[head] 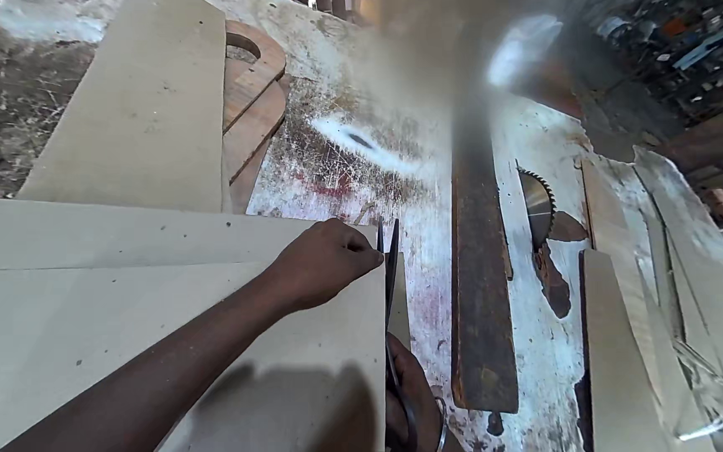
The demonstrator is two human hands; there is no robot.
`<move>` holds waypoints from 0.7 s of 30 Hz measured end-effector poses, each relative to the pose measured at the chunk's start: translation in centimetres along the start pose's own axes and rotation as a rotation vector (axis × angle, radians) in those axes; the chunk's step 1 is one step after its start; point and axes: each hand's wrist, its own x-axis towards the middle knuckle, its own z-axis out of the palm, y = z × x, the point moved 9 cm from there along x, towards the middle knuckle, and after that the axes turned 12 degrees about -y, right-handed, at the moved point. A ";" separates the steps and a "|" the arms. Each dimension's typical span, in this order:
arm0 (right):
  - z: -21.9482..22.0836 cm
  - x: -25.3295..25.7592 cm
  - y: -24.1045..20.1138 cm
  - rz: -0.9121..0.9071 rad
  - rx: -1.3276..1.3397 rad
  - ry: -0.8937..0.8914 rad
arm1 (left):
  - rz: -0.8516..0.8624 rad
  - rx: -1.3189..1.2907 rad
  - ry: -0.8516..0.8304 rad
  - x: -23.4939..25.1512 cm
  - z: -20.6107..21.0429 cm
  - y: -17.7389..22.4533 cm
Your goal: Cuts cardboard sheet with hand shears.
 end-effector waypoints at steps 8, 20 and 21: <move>0.2 -0.3 -0.1 0.007 -0.018 0.074 | -0.053 0.011 0.113 -0.6 -0.1 0.3; 0.9 -0.7 0.7 0.082 0.040 0.103 | -0.052 0.044 0.145 -0.8 0.1 0.2; 0.9 -0.7 0.6 0.081 0.052 0.111 | -0.049 0.041 0.146 -0.8 0.1 0.2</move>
